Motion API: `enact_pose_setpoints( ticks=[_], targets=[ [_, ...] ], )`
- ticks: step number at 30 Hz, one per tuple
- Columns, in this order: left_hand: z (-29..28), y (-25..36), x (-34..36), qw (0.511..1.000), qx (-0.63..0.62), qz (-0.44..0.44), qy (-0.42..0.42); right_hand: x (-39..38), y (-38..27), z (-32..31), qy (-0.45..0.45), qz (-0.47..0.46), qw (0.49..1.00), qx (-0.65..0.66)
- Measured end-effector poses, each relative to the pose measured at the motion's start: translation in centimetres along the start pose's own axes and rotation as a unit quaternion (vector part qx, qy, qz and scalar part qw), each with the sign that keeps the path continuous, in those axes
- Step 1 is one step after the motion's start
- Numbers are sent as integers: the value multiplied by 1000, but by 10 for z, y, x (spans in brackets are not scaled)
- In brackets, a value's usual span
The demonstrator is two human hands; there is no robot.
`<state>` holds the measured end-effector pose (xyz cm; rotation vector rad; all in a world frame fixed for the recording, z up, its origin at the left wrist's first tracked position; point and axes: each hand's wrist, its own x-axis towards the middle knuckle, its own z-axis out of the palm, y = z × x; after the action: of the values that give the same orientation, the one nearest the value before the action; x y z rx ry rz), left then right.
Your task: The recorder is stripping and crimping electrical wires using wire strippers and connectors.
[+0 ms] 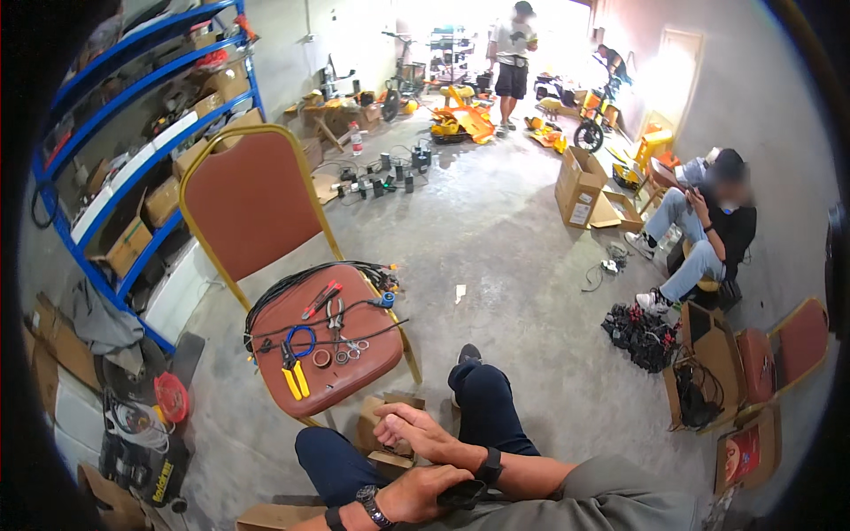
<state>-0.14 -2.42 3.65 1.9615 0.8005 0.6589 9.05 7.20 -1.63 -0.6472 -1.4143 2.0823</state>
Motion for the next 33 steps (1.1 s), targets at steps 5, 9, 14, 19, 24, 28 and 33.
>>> enact_pose_setpoints(
  ticks=[5,9,14,19,24,28,33],
  targets=[
    [3,30,0,995,48,-7,85,0,-1,4,13,6,999,40],
    [8,25,-3,995,49,-22,90,-5,0,11,16,42,997,63],
    [-4,24,-7,999,44,11,19,-8,2,17,-12,30,998,56],
    [-11,44,-4,998,49,-16,23,-4,5,17,-23,20,998,54],
    [4,30,-6,994,46,-36,94,1,9,5,-5,-9,998,56],
    [-3,49,-6,985,-16,-121,118,0,0,5,-69,3,998,-1],
    [-18,21,-40,955,-39,-164,244,-4,1,-6,-76,17,997,-10]
  ],
)
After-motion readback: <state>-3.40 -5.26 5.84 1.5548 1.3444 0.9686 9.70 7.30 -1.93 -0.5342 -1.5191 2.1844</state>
